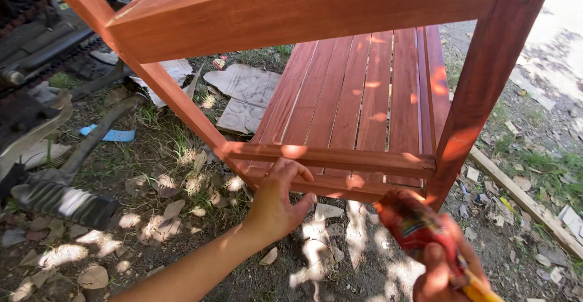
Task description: The person applies reddish-brown wood stain to a slatted wooden shelf unit with a paintbrush, dipping the brush into a container of stain held in the other hand. They work around the frame, brushing the legs, rails, and shelf edges of the unit while it stands on the ground outdoors.
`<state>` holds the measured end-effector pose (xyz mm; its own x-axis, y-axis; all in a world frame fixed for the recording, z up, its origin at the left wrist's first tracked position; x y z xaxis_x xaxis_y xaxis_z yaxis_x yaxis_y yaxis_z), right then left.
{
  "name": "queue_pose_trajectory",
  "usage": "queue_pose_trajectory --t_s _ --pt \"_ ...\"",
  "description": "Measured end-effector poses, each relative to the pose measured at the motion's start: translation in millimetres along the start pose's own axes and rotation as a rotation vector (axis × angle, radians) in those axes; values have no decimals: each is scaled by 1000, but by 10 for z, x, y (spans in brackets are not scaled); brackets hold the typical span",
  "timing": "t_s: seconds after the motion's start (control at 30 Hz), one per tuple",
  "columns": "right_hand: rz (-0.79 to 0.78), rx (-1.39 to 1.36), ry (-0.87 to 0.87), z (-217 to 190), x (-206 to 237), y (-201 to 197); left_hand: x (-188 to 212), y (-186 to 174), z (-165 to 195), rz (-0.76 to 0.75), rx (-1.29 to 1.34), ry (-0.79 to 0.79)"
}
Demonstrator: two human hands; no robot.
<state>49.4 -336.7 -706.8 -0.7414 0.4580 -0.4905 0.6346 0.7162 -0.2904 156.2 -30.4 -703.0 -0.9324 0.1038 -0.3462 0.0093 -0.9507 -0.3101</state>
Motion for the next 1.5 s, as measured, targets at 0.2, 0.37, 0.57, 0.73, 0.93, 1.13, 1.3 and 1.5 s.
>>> queue_pose_trajectory --t_s 0.2,0.37,0.57,0.73,0.93,1.13,1.3,1.5 --pt "75 -475 47 139 -105 -147 86 95 -253 -41 41 -181" --pt "114 -333 118 323 198 28 284 269 -159 -215 -75 -62" --pt "208 539 -274 -95 123 127 523 582 -122 -462 -68 -7" --pt "371 501 -33 311 153 580 481 402 -266 -341 -102 39" --pt "430 265 -476 373 522 1015 383 281 -367 -182 -115 12" --pt "321 0 -223 379 323 378 362 456 -446 -234 -124 -26" --pt "508 106 -251 632 283 397 340 558 -434 -234 -114 20" --pt "315 -36 88 686 584 734 321 603 -476 -239 -129 -52"
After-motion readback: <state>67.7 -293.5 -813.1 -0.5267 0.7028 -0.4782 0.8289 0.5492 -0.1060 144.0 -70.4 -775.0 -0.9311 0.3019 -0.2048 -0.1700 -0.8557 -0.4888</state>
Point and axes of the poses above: each hand's wrist, its own x-axis away from the middle knuckle, its own y-axis out of the palm, z = x × y, the point moved 6 cm from there along -x, towards the middle knuckle, and after that the axes turned 6 degrees about x, right-handed, at the moved point
